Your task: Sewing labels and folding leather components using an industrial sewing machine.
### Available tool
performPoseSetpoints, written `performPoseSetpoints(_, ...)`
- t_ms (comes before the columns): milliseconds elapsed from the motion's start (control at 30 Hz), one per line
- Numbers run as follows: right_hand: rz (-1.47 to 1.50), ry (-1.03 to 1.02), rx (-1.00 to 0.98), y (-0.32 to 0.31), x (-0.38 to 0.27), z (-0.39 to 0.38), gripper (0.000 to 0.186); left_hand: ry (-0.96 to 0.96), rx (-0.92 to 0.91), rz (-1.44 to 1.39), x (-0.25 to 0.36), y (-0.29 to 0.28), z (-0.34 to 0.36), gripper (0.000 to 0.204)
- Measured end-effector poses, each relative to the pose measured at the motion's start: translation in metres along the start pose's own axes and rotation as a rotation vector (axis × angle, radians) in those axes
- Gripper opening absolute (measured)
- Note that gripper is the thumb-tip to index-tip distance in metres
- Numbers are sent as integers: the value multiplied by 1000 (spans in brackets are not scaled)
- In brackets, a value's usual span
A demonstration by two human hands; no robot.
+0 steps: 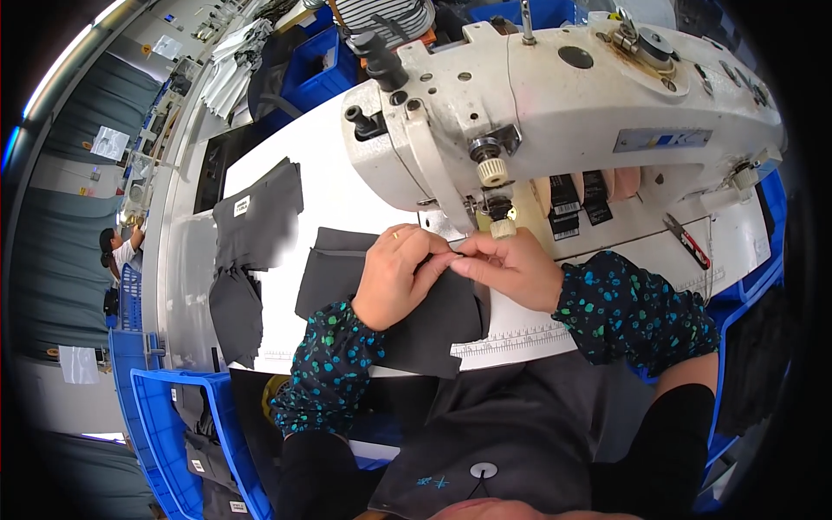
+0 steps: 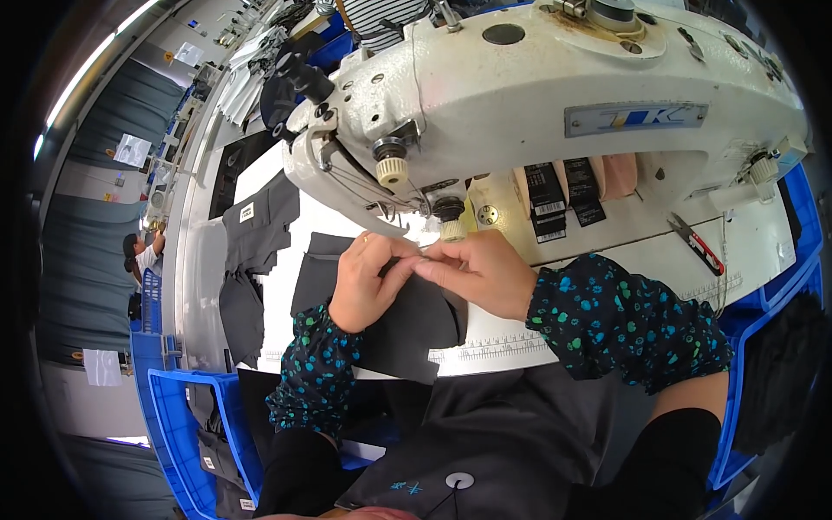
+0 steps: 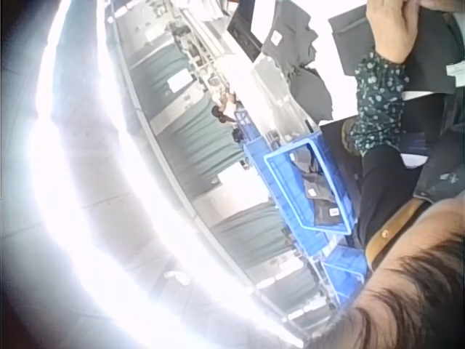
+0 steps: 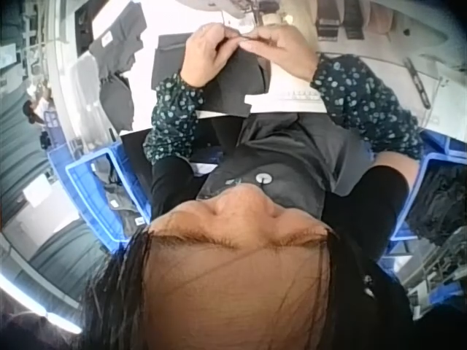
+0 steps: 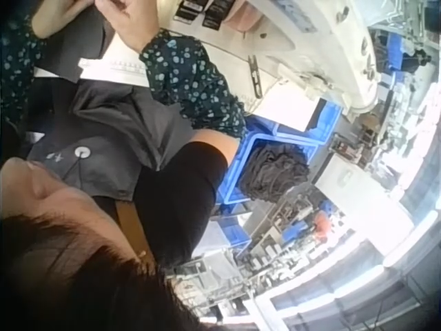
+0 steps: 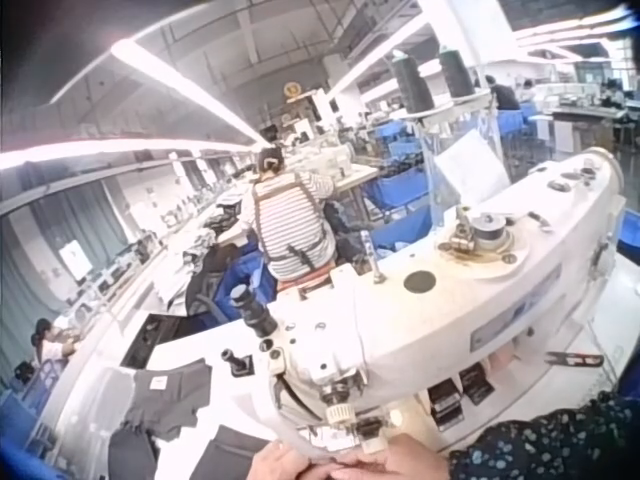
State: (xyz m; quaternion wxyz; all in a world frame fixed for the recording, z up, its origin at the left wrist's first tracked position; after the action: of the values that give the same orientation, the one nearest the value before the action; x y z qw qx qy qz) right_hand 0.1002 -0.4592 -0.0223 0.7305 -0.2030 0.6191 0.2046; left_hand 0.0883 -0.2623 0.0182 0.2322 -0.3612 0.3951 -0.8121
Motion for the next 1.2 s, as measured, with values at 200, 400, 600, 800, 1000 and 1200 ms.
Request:
performPoseSetpoints(200,-113,-76,25,-1,-1,-3,16,-98,-162,-251,4,-4,1,16)
performPoseSetpoints(400,-188,-78,35,-4,-5,-1,15,-179,-183,-228,-1,-8,-1,16)
performPoseSetpoints(600,-201,-95,46,-4,-4,-1,16,-245,-242,-227,-3,-10,-3,21)
performPoseSetpoints(800,-183,-46,67,-4,6,1,17,-40,-102,47,6,-10,-1,17)
performPoseSetpoints(1000,-158,-29,71,-5,8,0,18,18,-21,56,0,-7,0,16)
performPoseSetpoints(1200,-187,-45,40,-7,6,-1,17,-297,-149,-495,-4,-7,-2,11)
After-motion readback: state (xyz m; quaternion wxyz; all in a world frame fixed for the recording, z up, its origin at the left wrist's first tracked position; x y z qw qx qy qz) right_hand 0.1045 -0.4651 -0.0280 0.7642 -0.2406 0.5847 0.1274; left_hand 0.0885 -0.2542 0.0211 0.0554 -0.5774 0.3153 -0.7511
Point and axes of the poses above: each hand's wrist, its own z-axis towards the middle knuckle, its own y-axis out of the palm, x = y × z, the point moved 2 cm from there along z, towards the middle knuckle, and after that the axes turned 3 degrees about z, right-handed, at the moved point
